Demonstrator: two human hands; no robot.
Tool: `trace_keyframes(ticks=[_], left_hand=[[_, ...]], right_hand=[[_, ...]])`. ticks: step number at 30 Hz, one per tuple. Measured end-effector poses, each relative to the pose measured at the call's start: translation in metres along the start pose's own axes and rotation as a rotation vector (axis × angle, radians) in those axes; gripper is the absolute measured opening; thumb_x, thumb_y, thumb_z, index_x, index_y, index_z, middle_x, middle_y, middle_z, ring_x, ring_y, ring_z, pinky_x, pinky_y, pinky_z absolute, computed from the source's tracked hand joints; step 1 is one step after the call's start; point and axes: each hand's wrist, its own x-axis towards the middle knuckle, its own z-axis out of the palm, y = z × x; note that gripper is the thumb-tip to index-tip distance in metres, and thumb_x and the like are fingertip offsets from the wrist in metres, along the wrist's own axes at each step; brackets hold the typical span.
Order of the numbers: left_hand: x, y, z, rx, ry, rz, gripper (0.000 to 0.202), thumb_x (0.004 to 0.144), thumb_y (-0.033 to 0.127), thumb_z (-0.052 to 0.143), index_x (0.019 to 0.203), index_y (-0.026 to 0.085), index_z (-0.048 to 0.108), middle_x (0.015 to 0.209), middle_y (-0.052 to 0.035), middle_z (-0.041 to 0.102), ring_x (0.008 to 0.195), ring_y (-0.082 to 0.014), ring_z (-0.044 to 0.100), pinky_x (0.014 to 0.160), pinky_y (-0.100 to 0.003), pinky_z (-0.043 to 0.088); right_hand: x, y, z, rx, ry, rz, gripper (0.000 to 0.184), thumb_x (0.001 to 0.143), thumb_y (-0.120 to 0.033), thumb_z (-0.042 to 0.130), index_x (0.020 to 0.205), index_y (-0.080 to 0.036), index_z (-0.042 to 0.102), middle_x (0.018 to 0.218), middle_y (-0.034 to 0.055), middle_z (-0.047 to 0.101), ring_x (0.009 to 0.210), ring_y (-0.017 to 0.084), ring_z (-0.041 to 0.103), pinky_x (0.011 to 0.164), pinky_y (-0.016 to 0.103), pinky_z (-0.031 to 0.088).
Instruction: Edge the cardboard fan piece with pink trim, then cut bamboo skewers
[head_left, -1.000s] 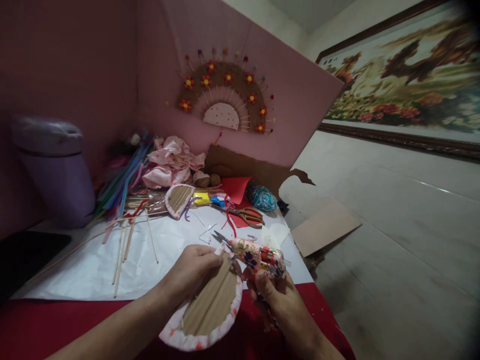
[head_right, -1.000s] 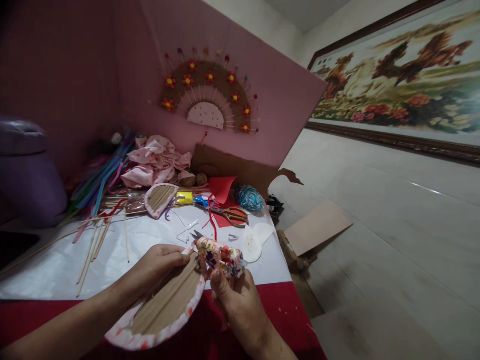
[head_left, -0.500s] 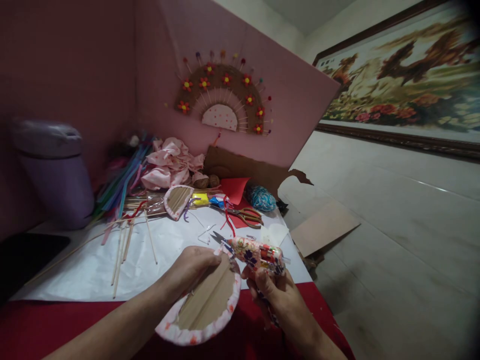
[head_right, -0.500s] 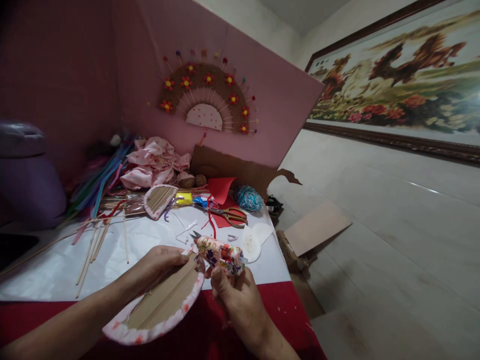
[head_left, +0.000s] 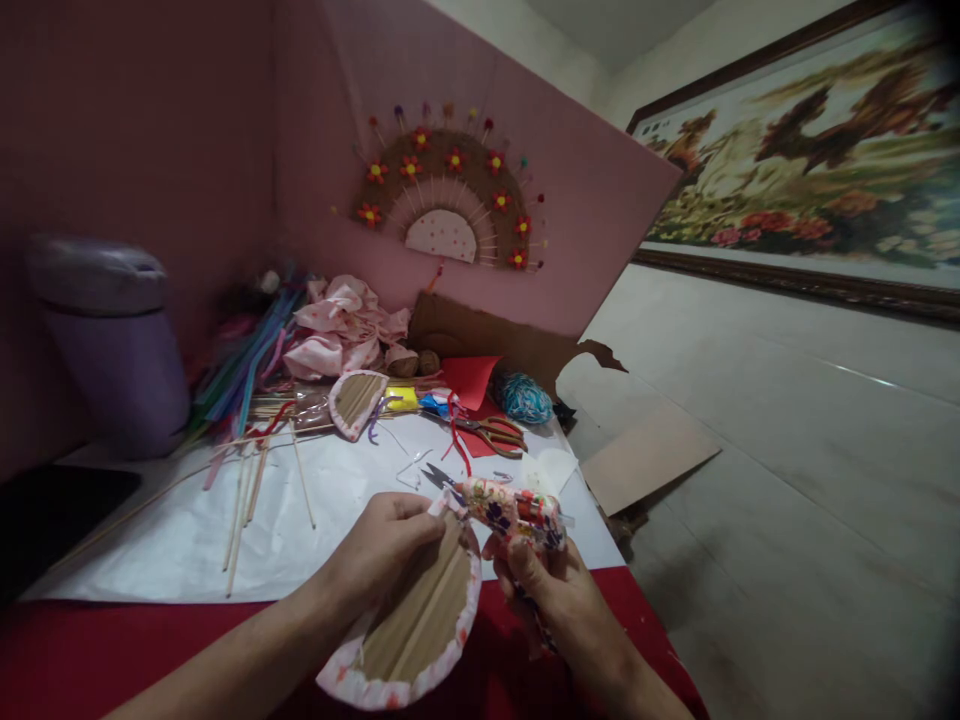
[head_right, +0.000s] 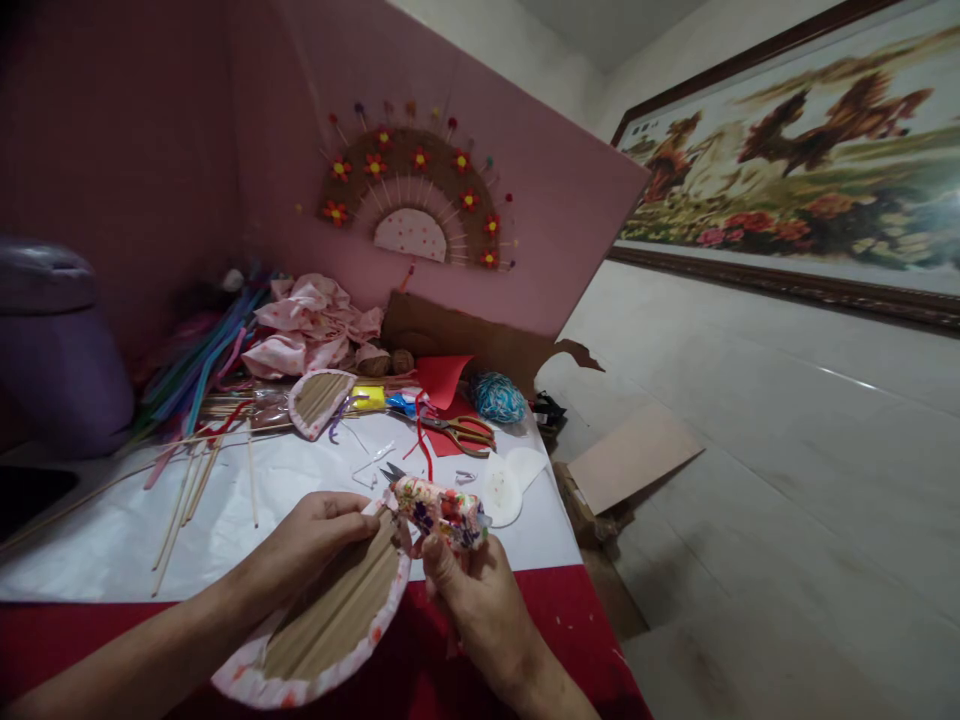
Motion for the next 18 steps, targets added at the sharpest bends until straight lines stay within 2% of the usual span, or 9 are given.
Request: trace_keyframes(ticks=[3,7,10,12,15,18], left_hand=[[-0.001,0.000,0.001,0.033,0.014,-0.012,0.018,0.068,0.028,0.053,0.056,0.015,0.049,0.047,0.0055,0.045,0.044,-0.0080,0.039,0.044,-0.021,0.023],[-0.001,-0.002,0.002,0.032,-0.013,-0.056,0.018,0.068,0.028,0.051,0.057,0.015,0.049,0.048,0.0039,0.048,0.044,-0.0095,0.043,0.044,-0.022,0.025],[-0.001,-0.003,0.001,0.036,-0.001,-0.055,0.018,0.069,0.028,0.051,0.057,0.015,0.050,0.048,0.0037,0.048,0.045,-0.0095,0.044,0.045,-0.022,0.026],[-0.001,-0.003,0.001,0.035,0.009,-0.058,0.017,0.069,0.027,0.051,0.057,0.015,0.050,0.048,0.0036,0.049,0.045,-0.0093,0.044,0.045,-0.021,0.026],[0.000,-0.003,0.000,0.017,-0.005,-0.059,0.017,0.070,0.026,0.051,0.058,0.014,0.051,0.049,0.0029,0.050,0.045,-0.0098,0.045,0.046,-0.022,0.027],[0.000,-0.005,0.000,0.014,-0.030,-0.039,0.017,0.071,0.026,0.051,0.060,0.014,0.053,0.050,0.0025,0.051,0.046,-0.0098,0.046,0.046,-0.022,0.027]], right_hand=[[-0.001,-0.001,-0.001,0.100,0.146,-0.073,0.054,0.071,-0.065,0.056,0.087,-0.014,0.059,0.055,-0.0033,0.045,0.038,0.005,0.034,0.029,0.017,0.035],[0.004,-0.005,-0.019,0.178,0.479,-0.278,0.050,0.072,-0.060,0.060,0.096,-0.017,0.058,0.062,-0.0013,0.053,0.040,0.006,0.040,0.034,0.017,0.037],[0.017,-0.001,-0.050,0.020,0.774,-0.392,0.046,0.074,-0.056,0.059,0.097,-0.017,0.058,0.059,-0.0029,0.052,0.039,0.007,0.041,0.037,0.019,0.035],[0.026,0.009,-0.072,-0.238,0.885,-0.312,0.050,0.072,-0.059,0.058,0.095,-0.015,0.058,0.056,-0.0020,0.054,0.039,0.010,0.043,0.039,0.023,0.035],[0.033,0.030,-0.093,-0.645,0.677,-0.171,0.048,0.075,-0.057,0.053,0.097,-0.015,0.057,0.078,0.0088,0.067,0.066,0.023,0.062,0.056,0.029,0.044],[0.032,0.053,-0.099,-0.940,0.459,-0.041,0.036,0.084,-0.045,0.044,0.106,-0.018,0.054,0.095,0.0109,0.067,0.082,0.026,0.064,0.066,0.033,0.045]])
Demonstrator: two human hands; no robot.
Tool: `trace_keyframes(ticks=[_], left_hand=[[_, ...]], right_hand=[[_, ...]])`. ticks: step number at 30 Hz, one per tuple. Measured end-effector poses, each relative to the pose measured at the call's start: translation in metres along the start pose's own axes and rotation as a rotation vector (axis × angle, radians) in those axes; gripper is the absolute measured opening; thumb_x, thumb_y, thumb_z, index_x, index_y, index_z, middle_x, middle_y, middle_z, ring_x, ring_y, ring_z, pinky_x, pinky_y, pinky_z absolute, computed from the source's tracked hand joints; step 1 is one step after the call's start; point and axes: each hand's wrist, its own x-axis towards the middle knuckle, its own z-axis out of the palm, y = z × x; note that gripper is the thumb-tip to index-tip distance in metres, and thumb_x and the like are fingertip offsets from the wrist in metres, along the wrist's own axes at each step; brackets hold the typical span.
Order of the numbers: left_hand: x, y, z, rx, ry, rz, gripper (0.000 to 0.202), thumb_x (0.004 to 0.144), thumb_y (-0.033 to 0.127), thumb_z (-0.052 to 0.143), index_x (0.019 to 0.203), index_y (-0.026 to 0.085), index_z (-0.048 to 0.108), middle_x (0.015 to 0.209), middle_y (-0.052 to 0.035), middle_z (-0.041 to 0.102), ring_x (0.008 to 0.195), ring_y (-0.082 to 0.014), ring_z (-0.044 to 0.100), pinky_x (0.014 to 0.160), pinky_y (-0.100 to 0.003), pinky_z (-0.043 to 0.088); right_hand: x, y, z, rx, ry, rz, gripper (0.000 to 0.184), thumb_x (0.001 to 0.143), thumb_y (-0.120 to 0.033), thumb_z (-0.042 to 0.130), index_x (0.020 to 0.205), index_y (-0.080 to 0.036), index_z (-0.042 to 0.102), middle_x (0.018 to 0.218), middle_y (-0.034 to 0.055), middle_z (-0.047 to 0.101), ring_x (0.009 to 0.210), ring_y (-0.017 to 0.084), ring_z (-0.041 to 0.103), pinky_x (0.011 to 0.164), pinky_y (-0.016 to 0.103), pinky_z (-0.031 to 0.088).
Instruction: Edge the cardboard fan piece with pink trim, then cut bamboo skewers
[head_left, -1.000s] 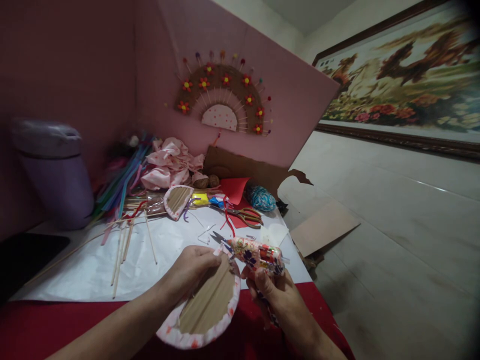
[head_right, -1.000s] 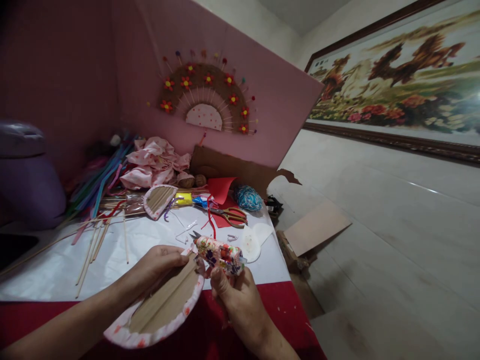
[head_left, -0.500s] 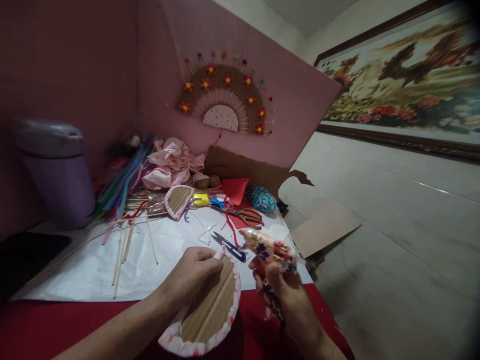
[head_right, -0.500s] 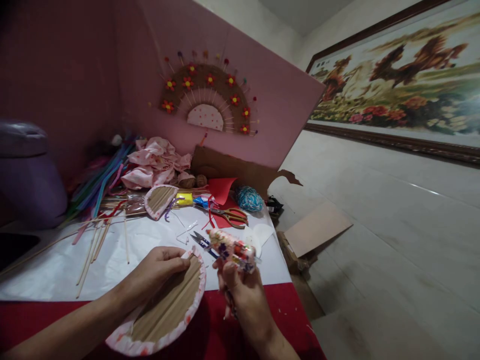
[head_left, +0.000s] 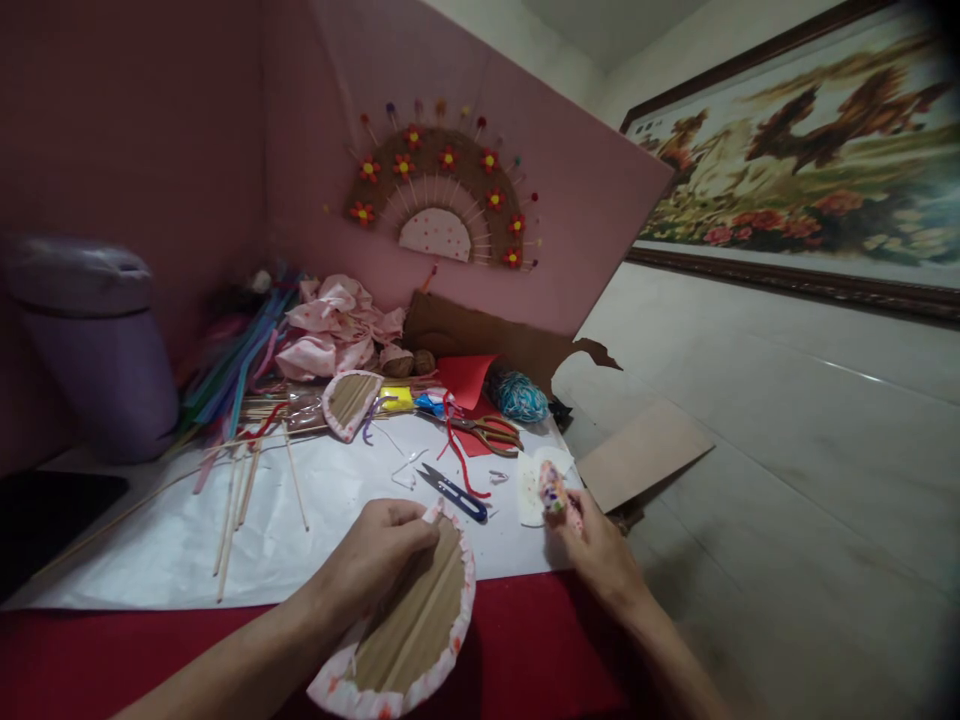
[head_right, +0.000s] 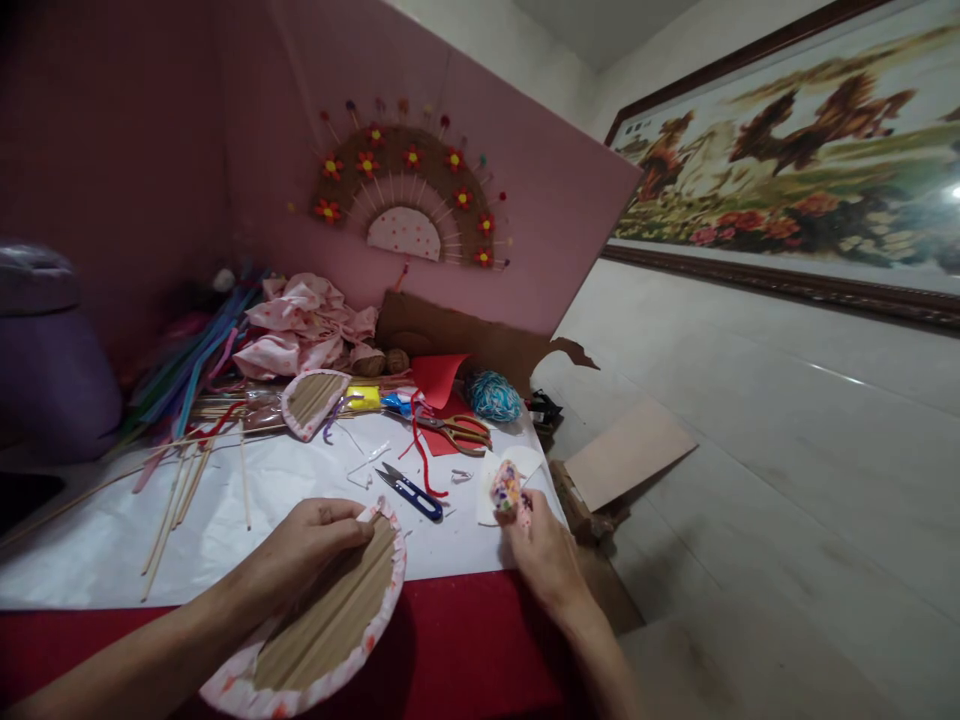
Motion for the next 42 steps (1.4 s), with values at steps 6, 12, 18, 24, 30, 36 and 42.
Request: trace_keyframes(ticks=[6,12,18,24,30,36,42], left_hand=[[-0.003,0.002,0.002,0.006,-0.011,0.032,0.018,0.073,0.026,0.054,0.060,0.013,0.054,0.052,0.0025,0.052,0.048,-0.0090,0.045,0.046,-0.021,0.027],[-0.008,0.005,0.005,-0.021,-0.125,0.090,0.024,0.075,0.036,0.061,0.080,0.013,0.065,0.066,0.0006,0.059,0.058,-0.0103,0.049,0.053,-0.020,0.033],[-0.010,0.000,0.003,0.065,-0.218,0.162,0.029,0.080,0.039,0.057,0.085,0.012,0.064,0.069,-0.0005,0.057,0.063,-0.0112,0.047,0.057,-0.021,0.034],[-0.010,-0.003,0.000,0.076,-0.298,0.186,0.028,0.081,0.038,0.053,0.083,0.011,0.062,0.069,0.0000,0.052,0.061,-0.0107,0.043,0.056,-0.021,0.032],[-0.013,0.000,0.002,0.135,-0.286,0.180,0.029,0.083,0.037,0.050,0.083,0.011,0.061,0.065,0.0008,0.048,0.058,-0.0101,0.039,0.053,-0.021,0.030],[-0.015,0.003,0.003,0.170,-0.262,0.199,0.031,0.081,0.040,0.051,0.083,0.011,0.063,0.065,0.0005,0.049,0.059,-0.0107,0.039,0.053,-0.021,0.031],[-0.016,0.004,0.005,0.114,-0.234,0.137,0.033,0.076,0.042,0.056,0.082,0.011,0.065,0.064,-0.0002,0.054,0.057,-0.0113,0.043,0.053,-0.021,0.034]], right_hand=[[-0.006,0.006,0.001,-0.214,-0.031,-0.205,0.035,0.079,-0.034,0.053,0.108,-0.015,0.058,0.099,0.0136,0.063,0.091,0.029,0.059,0.076,0.037,0.042],[-0.020,-0.072,-0.022,0.487,-0.101,-0.213,0.026,0.085,-0.038,0.049,0.078,-0.017,0.064,0.072,0.0053,0.061,0.067,0.017,0.054,0.062,0.028,0.042],[-0.024,-0.120,0.000,1.088,-0.489,0.007,0.037,0.076,-0.048,0.059,0.064,-0.013,0.062,0.054,-0.0022,0.048,0.046,0.007,0.037,0.044,0.021,0.028],[-0.024,-0.120,0.009,1.222,-0.558,0.129,0.038,0.071,-0.048,0.066,0.059,-0.013,0.058,0.049,-0.0036,0.047,0.045,0.007,0.035,0.046,0.022,0.026],[-0.024,-0.119,0.010,1.244,-0.557,0.091,0.034,0.070,-0.041,0.070,0.056,-0.013,0.057,0.049,-0.0041,0.048,0.045,0.006,0.036,0.046,0.021,0.025],[-0.022,-0.116,0.010,1.242,-0.593,0.070,0.030,0.071,-0.038,0.070,0.056,-0.014,0.058,0.050,-0.0038,0.050,0.046,0.007,0.038,0.045,0.021,0.027],[-0.021,-0.116,0.011,1.237,-0.590,0.059,0.029,0.072,-0.035,0.070,0.057,-0.013,0.058,0.049,-0.0045,0.049,0.046,0.006,0.037,0.045,0.020,0.026]])
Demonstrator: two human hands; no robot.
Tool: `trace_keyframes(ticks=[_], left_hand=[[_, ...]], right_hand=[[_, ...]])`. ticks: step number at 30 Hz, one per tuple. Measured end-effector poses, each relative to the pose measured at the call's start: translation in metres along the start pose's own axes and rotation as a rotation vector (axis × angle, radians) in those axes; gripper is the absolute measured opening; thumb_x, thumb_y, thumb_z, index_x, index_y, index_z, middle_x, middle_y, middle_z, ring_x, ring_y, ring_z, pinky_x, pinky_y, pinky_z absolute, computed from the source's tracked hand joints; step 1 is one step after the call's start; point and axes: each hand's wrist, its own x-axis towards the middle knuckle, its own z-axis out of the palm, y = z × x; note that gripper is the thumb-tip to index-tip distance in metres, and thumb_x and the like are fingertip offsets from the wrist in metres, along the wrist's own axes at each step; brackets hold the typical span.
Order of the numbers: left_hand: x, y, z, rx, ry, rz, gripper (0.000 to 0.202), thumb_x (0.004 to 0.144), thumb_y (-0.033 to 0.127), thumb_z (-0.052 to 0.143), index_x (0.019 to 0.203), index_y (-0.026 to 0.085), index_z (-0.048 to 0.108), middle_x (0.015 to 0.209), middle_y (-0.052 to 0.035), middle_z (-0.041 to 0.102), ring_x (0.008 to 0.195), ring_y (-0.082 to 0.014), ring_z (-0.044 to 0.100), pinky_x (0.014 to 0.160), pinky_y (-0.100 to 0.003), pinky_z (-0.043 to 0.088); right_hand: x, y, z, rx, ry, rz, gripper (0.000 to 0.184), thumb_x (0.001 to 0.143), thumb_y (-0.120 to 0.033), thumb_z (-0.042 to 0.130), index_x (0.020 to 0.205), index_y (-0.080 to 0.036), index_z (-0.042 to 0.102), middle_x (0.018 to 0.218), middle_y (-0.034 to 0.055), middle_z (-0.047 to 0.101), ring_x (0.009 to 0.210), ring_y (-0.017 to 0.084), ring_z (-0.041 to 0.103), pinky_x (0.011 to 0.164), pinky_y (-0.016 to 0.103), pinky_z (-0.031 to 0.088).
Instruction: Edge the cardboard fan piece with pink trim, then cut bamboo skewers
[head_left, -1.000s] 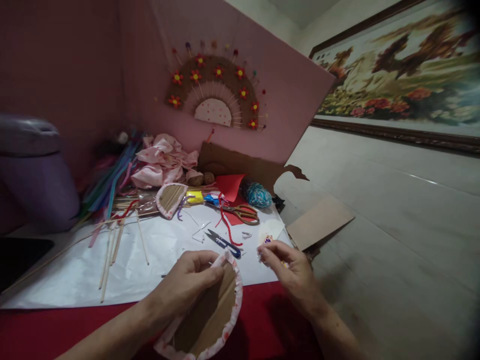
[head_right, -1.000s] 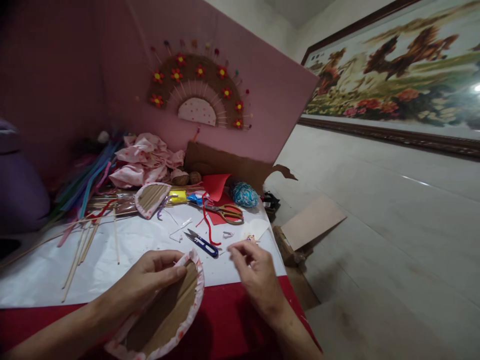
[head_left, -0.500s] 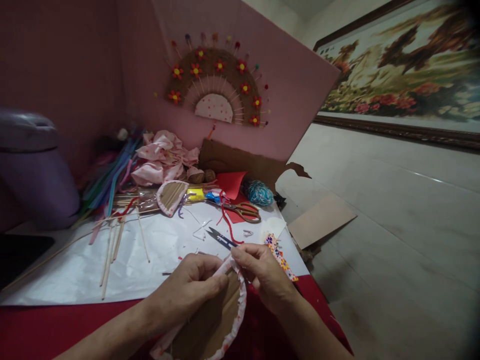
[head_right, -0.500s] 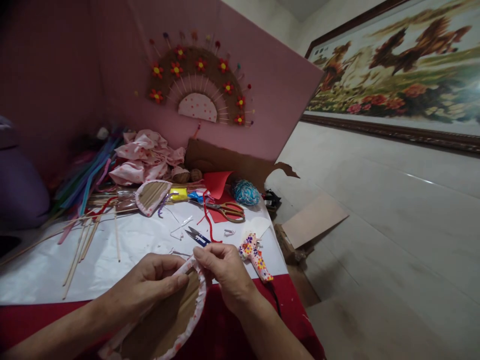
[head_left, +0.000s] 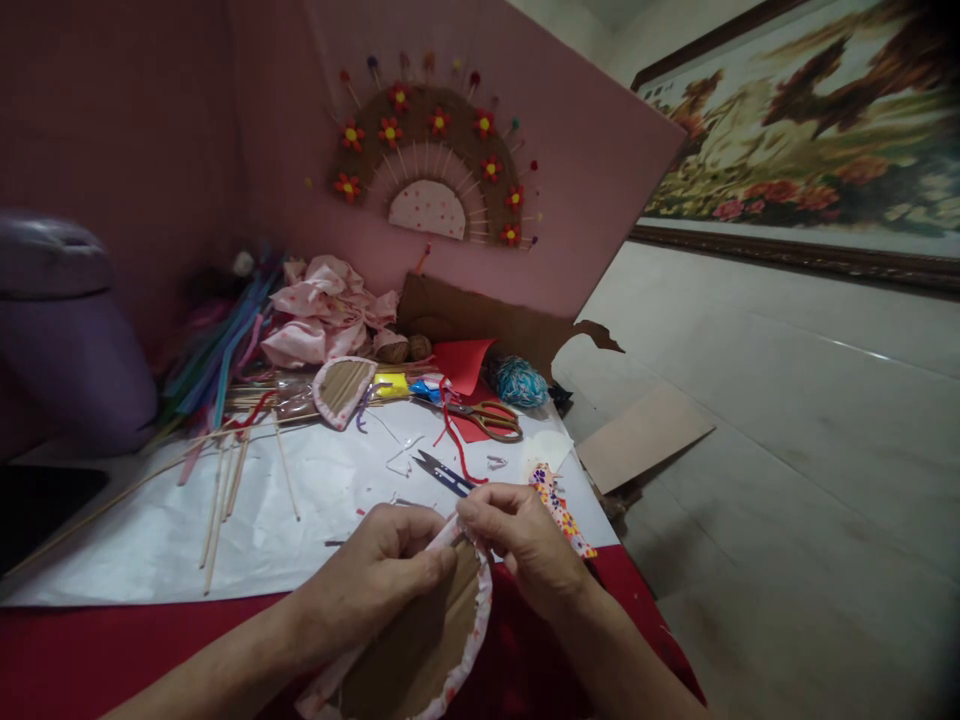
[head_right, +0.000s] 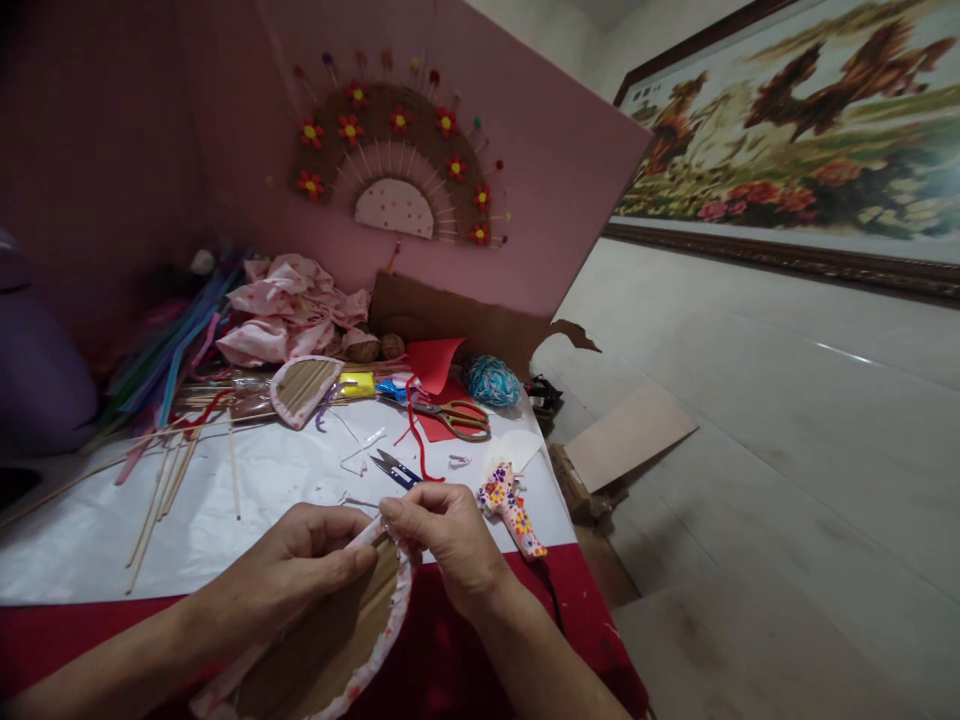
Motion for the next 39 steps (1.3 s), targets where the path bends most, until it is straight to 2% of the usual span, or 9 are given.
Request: trace_keyframes(ticks=[4,9,17,22,26,30,34,37,39], left_hand=[[0.001,-0.001,0.000,-0.026,0.009,-0.017,0.034,0.075,0.043,0.057,0.082,0.011,0.064,0.065,-0.0008,0.055,0.056,-0.0115,0.045,0.053,-0.021,0.034],[0.003,-0.006,-0.003,-0.058,-0.026,-0.024,0.029,0.078,0.038,0.055,0.083,0.011,0.062,0.066,-0.0007,0.056,0.059,-0.0116,0.047,0.053,-0.021,0.034],[0.004,-0.006,-0.003,-0.048,-0.008,-0.031,0.028,0.077,0.038,0.056,0.082,0.012,0.063,0.066,-0.0010,0.058,0.058,-0.0119,0.048,0.054,-0.021,0.034],[0.004,-0.005,-0.003,-0.047,0.020,-0.026,0.029,0.075,0.040,0.058,0.079,0.011,0.063,0.064,-0.0007,0.056,0.056,-0.0115,0.046,0.053,-0.021,0.034],[0.005,-0.005,-0.002,-0.051,0.021,-0.034,0.027,0.075,0.037,0.057,0.080,0.011,0.063,0.062,0.0003,0.053,0.055,-0.0105,0.043,0.051,-0.021,0.031],[0.004,-0.008,0.000,-0.030,-0.018,-0.042,0.023,0.076,0.034,0.055,0.073,0.011,0.059,0.057,0.0023,0.047,0.052,-0.0090,0.039,0.048,-0.020,0.026],[0.003,-0.012,0.006,-0.037,-0.056,-0.064,0.023,0.076,0.035,0.054,0.069,0.013,0.054,0.056,0.0028,0.046,0.050,-0.0089,0.038,0.047,-0.021,0.025],[0.004,-0.017,0.008,-0.032,-0.063,-0.077,0.020,0.075,0.032,0.053,0.069,0.013,0.054,0.056,0.0024,0.048,0.051,-0.0095,0.039,0.047,-0.021,0.026],[0.005,-0.020,0.009,-0.028,-0.056,-0.087,0.018,0.075,0.030,0.051,0.071,0.013,0.055,0.057,0.0022,0.049,0.051,-0.0099,0.041,0.047,-0.021,0.027]], right_hand=[[0.000,0.003,-0.001,-0.007,0.006,-0.009,0.031,0.072,-0.038,0.070,0.057,-0.014,0.057,0.049,-0.0046,0.048,0.046,0.006,0.036,0.046,0.021,0.026],[0.000,0.007,-0.002,0.004,-0.005,0.034,0.042,0.077,-0.052,0.060,0.060,-0.014,0.055,0.052,-0.0041,0.045,0.046,0.007,0.035,0.047,0.021,0.027],[-0.003,0.004,0.002,-0.146,0.046,-0.042,0.038,0.074,-0.050,0.064,0.063,-0.014,0.058,0.052,-0.0047,0.043,0.048,0.007,0.032,0.047,0.021,0.024],[-0.004,0.007,0.004,-0.210,0.076,-0.092,0.037,0.075,-0.049,0.063,0.064,-0.014,0.059,0.055,-0.0035,0.046,0.051,0.008,0.036,0.050,0.022,0.028],[-0.001,0.009,0.001,-0.212,0.112,-0.099,0.047,0.077,-0.056,0.056,0.061,-0.013,0.061,0.053,-0.0024,0.045,0.048,0.008,0.036,0.046,0.021,0.027],[0.008,0.003,-0.012,-0.184,0.239,-0.088,0.053,0.073,-0.064,0.054,0.065,-0.012,0.065,0.056,0.0008,0.051,0.045,0.008,0.039,0.040,0.020,0.026],[0.023,-0.004,-0.032,-0.419,0.287,-0.204,0.041,0.073,-0.053,0.061,0.061,-0.015,0.060,0.043,-0.0058,0.041,0.038,0.006,0.031,0.037,0.020,0.023],[0.042,-0.007,-0.049,-0.653,0.353,-0.254,0.032,0.075,-0.045,0.058,0.061,-0.016,0.060,0.046,-0.0041,0.048,0.040,0.008,0.039,0.041,0.021,0.030],[0.057,-0.009,-0.062,-0.711,0.403,-0.268,0.024,0.073,-0.039,0.059,0.064,-0.016,0.061,0.052,-0.0016,0.056,0.045,0.010,0.046,0.045,0.021,0.035]])
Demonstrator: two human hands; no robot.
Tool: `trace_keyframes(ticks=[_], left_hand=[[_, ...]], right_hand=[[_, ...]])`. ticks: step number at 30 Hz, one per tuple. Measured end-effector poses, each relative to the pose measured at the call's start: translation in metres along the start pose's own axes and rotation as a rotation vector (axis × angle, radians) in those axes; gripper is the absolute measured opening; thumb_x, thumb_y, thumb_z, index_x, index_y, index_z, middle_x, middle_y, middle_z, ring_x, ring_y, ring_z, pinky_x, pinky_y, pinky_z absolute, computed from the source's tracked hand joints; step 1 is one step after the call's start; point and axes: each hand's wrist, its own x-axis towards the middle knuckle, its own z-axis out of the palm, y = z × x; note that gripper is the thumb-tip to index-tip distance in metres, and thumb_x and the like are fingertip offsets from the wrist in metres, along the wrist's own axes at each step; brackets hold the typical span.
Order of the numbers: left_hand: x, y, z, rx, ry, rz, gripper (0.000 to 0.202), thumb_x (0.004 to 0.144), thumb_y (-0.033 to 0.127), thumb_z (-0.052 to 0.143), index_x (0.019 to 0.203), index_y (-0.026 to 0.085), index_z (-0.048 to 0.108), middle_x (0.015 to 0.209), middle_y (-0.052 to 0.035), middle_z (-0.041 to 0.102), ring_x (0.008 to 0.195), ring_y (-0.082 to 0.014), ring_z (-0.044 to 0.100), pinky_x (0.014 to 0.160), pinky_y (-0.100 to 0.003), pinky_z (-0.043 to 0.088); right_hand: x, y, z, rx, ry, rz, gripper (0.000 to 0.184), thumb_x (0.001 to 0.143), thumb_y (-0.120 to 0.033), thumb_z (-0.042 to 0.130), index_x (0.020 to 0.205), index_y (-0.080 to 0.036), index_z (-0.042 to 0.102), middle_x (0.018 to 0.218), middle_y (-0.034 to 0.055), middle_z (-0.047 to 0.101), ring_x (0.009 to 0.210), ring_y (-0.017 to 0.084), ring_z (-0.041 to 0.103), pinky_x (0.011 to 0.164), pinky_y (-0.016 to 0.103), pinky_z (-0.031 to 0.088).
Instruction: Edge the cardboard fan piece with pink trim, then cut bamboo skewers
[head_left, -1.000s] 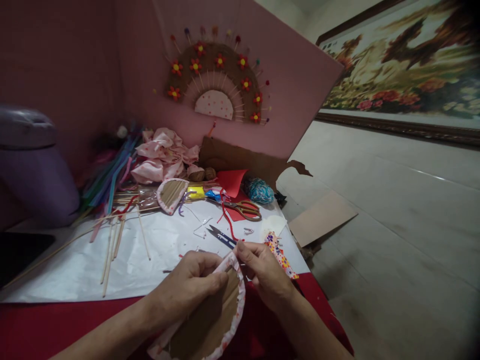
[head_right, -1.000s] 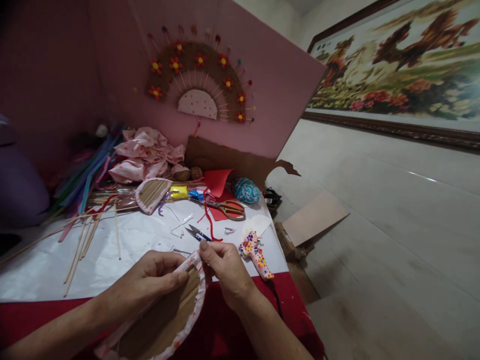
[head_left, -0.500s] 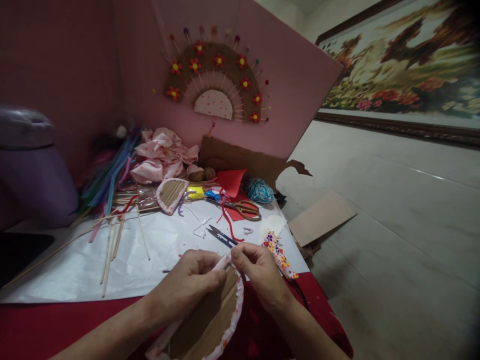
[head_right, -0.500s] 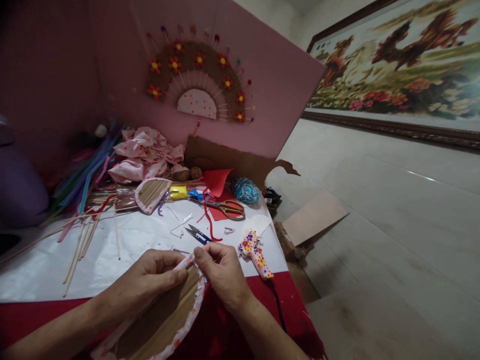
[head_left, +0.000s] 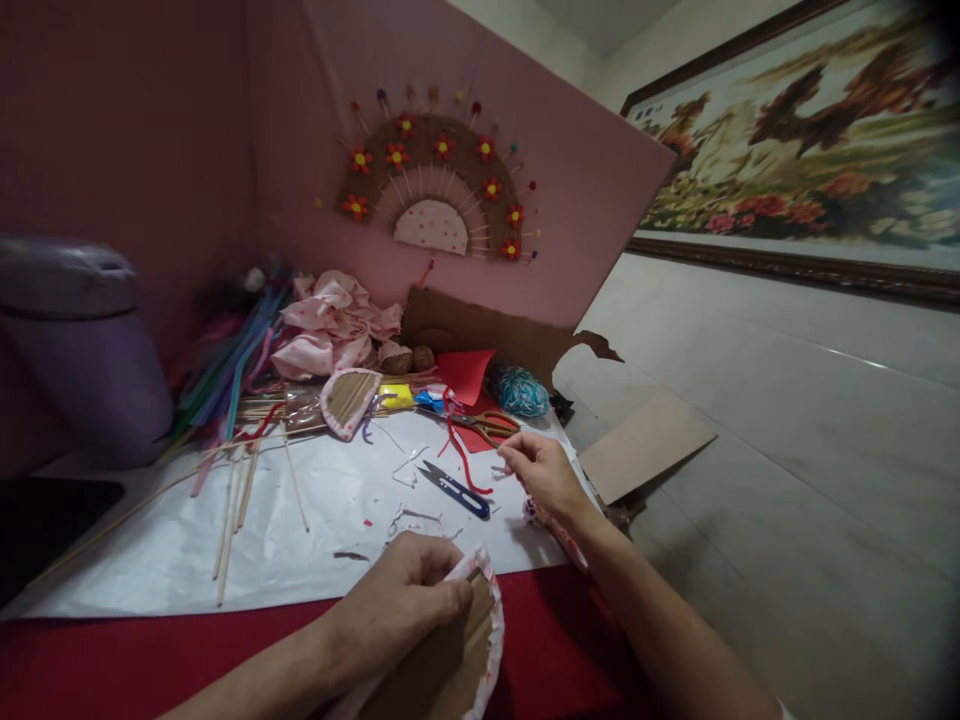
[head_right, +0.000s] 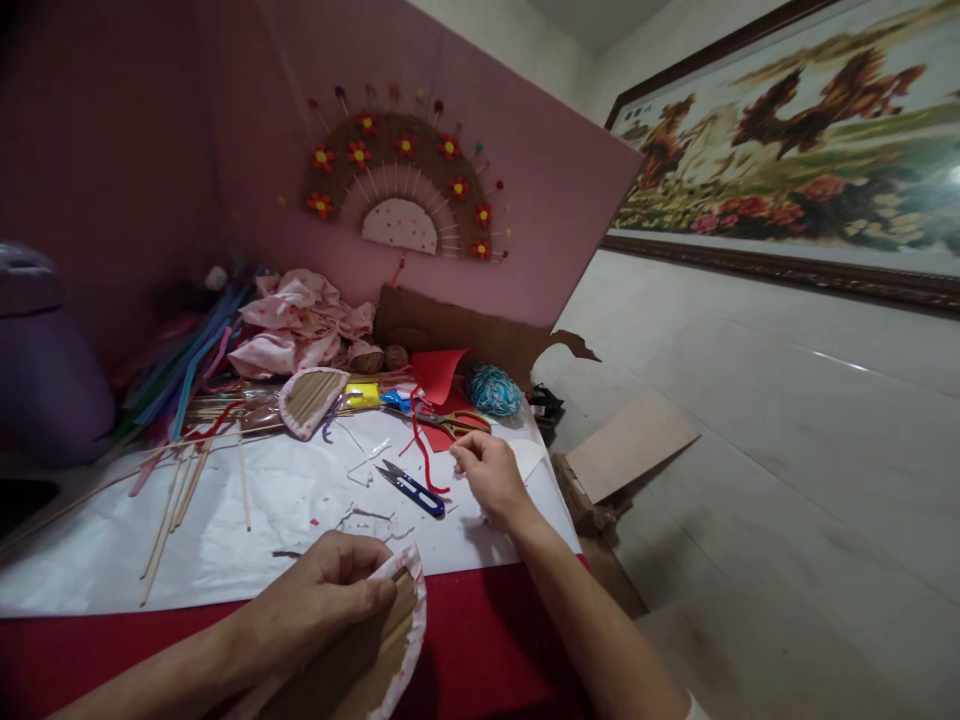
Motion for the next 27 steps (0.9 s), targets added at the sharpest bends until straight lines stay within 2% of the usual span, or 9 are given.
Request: trace_keyframes(ticks=[5,10,13,16,23,27], left_hand=[[0.002,-0.004,-0.001,0.001,0.031,0.003,0.021,0.072,0.033,0.054,0.068,0.013,0.057,0.056,0.0012,0.052,0.052,-0.0111,0.044,0.048,-0.021,0.030],[0.001,0.000,0.000,0.011,0.068,-0.005,0.025,0.070,0.037,0.056,0.067,0.013,0.059,0.056,0.0008,0.053,0.052,-0.0117,0.045,0.049,-0.021,0.031],[0.000,0.003,0.001,0.011,0.050,-0.014,0.022,0.069,0.035,0.055,0.067,0.013,0.057,0.055,0.0015,0.050,0.051,-0.0110,0.042,0.049,-0.022,0.030],[0.000,0.005,0.002,0.024,0.045,-0.022,0.023,0.069,0.035,0.054,0.066,0.013,0.055,0.055,0.0023,0.046,0.051,-0.0101,0.039,0.049,-0.022,0.029],[-0.001,0.013,0.006,0.001,0.044,-0.046,0.027,0.069,0.039,0.053,0.064,0.013,0.051,0.056,0.0020,0.046,0.053,-0.0107,0.041,0.049,-0.022,0.028],[0.000,0.015,0.009,-0.059,0.056,-0.090,0.024,0.067,0.037,0.053,0.066,0.013,0.053,0.057,0.0009,0.049,0.053,-0.0113,0.044,0.050,-0.022,0.029]], right_hand=[[0.048,0.026,-0.027,-0.183,0.163,0.042,0.022,0.075,-0.031,0.050,0.074,-0.013,0.063,0.060,0.0023,0.061,0.049,0.012,0.051,0.048,0.023,0.037],[0.078,0.042,-0.058,-0.400,0.232,0.120,0.031,0.087,-0.027,0.038,0.087,-0.010,0.064,0.071,0.0074,0.064,0.064,0.017,0.059,0.056,0.026,0.043],[0.085,0.047,-0.063,-0.513,0.158,0.151,0.026,0.092,-0.030,0.043,0.101,-0.012,0.060,0.096,0.0082,0.063,0.082,0.018,0.061,0.070,0.032,0.049],[0.090,0.053,-0.056,-0.604,0.024,0.147,0.028,0.089,-0.030,0.053,0.114,-0.016,0.054,0.115,0.0072,0.056,0.094,0.020,0.059,0.079,0.039,0.050],[0.095,0.074,-0.029,-0.775,-0.264,-0.001,0.028,0.089,-0.029,0.052,0.114,-0.017,0.053,0.116,0.0079,0.055,0.096,0.020,0.058,0.080,0.040,0.050],[0.093,0.077,-0.018,-0.860,-0.359,-0.054,0.030,0.089,-0.029,0.053,0.115,-0.016,0.053,0.115,0.0080,0.056,0.096,0.020,0.058,0.080,0.040,0.050]])
